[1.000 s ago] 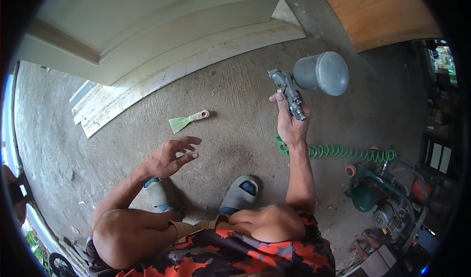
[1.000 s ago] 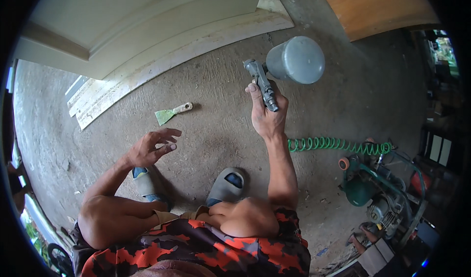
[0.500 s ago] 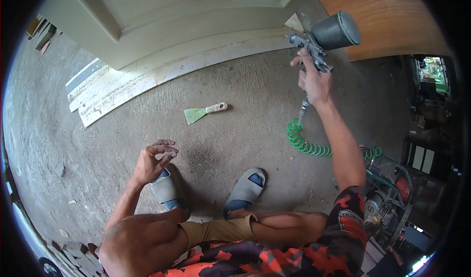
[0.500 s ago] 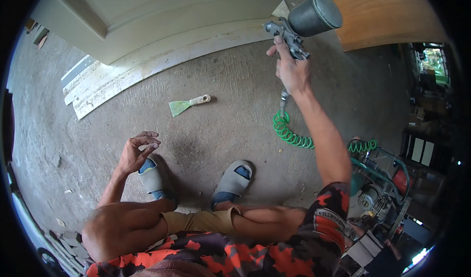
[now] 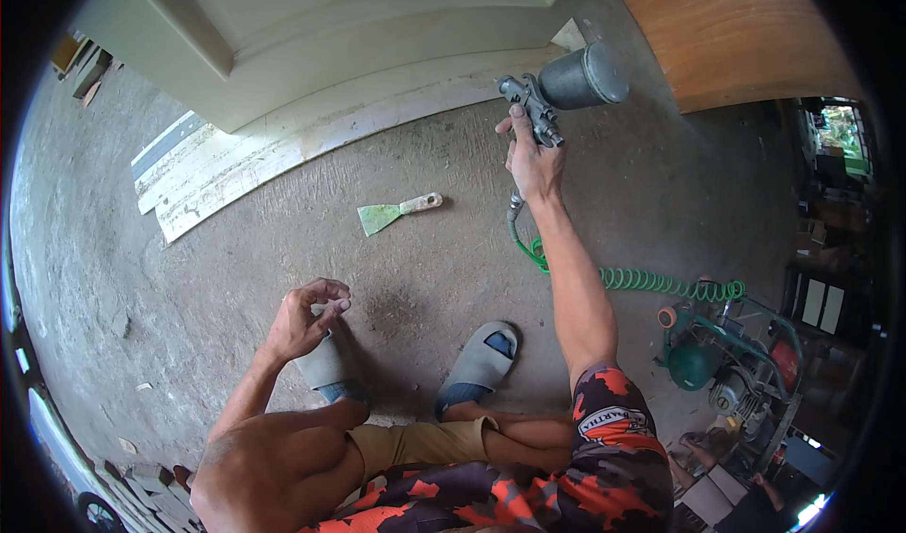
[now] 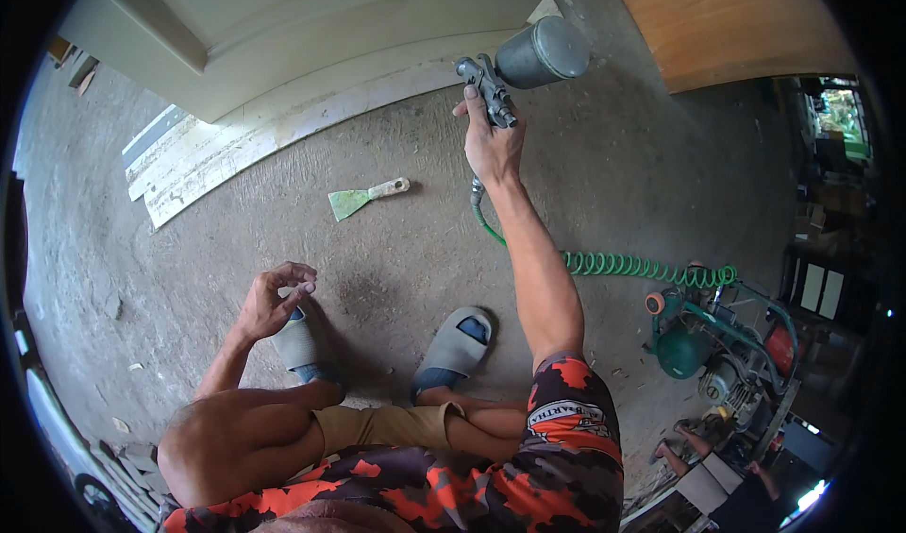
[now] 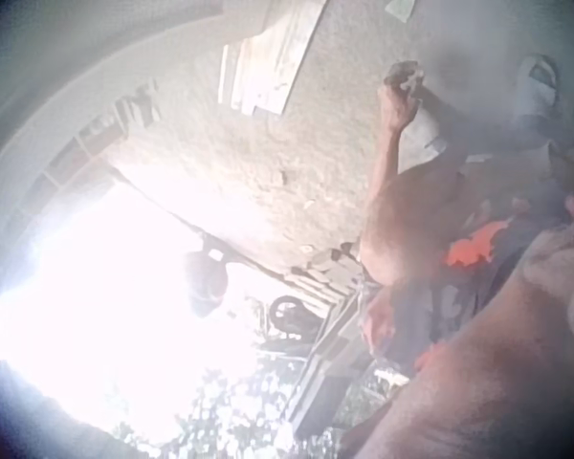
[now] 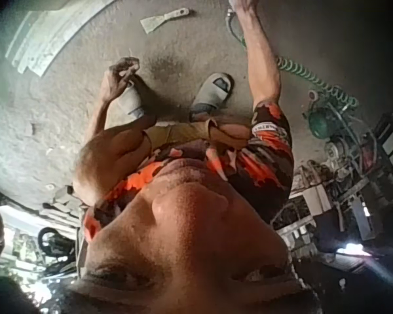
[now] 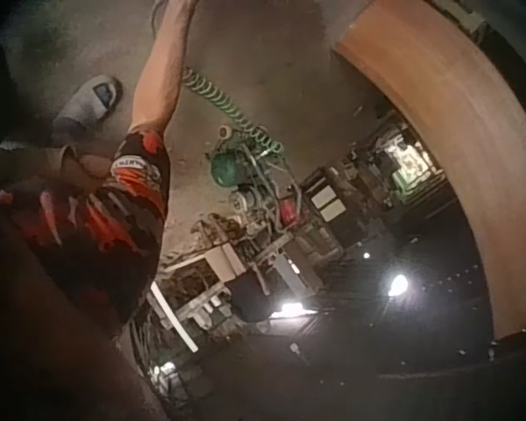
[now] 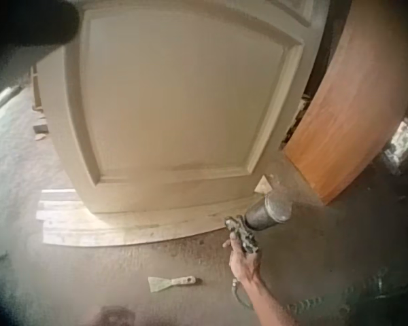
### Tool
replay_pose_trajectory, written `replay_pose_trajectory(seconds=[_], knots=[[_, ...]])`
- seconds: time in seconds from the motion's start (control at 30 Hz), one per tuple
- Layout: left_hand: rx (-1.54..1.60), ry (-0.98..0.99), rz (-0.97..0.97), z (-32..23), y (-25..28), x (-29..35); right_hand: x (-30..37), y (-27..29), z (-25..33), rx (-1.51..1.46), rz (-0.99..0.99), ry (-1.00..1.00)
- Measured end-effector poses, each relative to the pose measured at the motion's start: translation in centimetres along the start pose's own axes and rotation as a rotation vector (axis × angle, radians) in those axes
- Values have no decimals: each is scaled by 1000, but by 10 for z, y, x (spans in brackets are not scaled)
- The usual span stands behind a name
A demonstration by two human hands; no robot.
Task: The person paints the base of a door frame using a spray gun while holding a scraper to protect the floor.
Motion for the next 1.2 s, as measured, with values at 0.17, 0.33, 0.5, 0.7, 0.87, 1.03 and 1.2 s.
replay_pose_trajectory(seconds=[0.17, 0.33, 0.5, 0.7, 0.87, 1.03, 1.2], knots=[[-6, -1, -16, -1, -3, 0, -18, 15, -11, 59, -78, 77], [-34, -20, -37, -7, -5, 9, -63, 54, -37, 125, -184, 100], [-104, 84, 10, 8, -11, 16, -106, 80, -52, 103, -231, -11], [-89, 73, 5, 1, -19, 16, -167, 95, -92, 119, -357, -24], [-104, 110, 6, -7, -22, 17, -184, 106, -107, 243, -381, -65], [-141, 79, -1, -3, -16, 24, -173, 83, -112, 189, -367, -182], [-159, 55, -11, -2, -17, 24, -146, 47, -125, 68, -263, -291]])
Point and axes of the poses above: each hand's wrist, its own x-axis away from the middle knuckle, its own y-axis out of the back of the hand, z = x × y, the point moved 10 cm from there along -x, towards the middle knuckle, and after that the axes turned 13 degrees about -z, right-handed, at the moved point
